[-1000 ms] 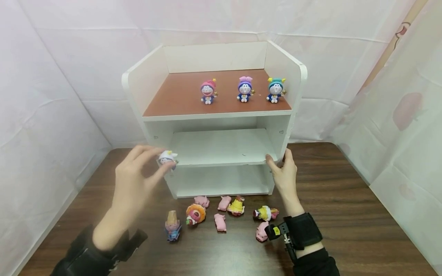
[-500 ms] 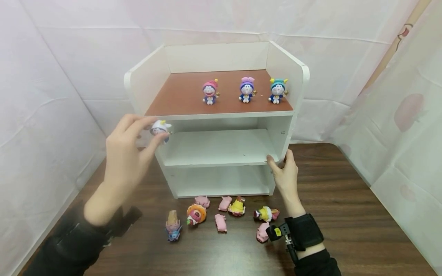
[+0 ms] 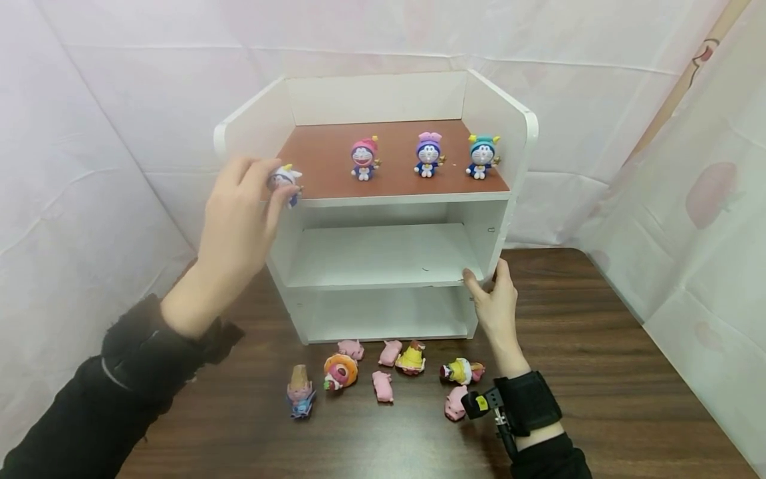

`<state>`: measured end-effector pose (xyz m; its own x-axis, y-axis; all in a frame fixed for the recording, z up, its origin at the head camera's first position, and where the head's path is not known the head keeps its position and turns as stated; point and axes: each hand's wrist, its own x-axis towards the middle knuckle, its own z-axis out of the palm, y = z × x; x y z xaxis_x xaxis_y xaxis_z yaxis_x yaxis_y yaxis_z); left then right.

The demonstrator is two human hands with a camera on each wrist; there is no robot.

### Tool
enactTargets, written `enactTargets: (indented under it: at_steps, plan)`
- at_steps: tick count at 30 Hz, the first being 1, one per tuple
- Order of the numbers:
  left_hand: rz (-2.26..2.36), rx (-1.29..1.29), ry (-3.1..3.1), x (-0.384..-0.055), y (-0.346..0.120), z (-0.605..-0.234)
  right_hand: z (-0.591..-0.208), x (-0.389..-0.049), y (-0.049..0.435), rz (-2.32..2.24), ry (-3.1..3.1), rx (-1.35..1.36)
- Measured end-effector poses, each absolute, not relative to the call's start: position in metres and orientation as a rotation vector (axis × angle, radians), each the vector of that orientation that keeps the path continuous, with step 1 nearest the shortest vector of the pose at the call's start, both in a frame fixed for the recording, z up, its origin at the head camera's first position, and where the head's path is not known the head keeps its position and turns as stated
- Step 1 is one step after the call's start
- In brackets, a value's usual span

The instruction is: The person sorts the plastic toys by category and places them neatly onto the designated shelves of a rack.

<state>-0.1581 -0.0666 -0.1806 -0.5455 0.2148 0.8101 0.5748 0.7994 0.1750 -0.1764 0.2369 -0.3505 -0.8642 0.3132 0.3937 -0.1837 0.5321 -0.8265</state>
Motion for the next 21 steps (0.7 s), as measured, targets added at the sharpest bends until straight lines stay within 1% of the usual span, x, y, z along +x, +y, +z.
enactTargets:
  at_steps: [7,12,21]
  plan:
    - [-0.492,-0.523,-2.167,-0.174,-0.061,-0.172,-0.351,-0.177,0.237,1.319,-2.250,-0.095]
    - [-0.449,-0.436,-2.244,-0.184,-0.057,-0.168,-0.352,-0.177,0.237,1.308,-2.242,-0.082]
    - [-0.402,-0.350,-2.324,-0.194,-0.055,-0.167,-0.352,-0.177,0.236,1.325,-2.230,-0.084]
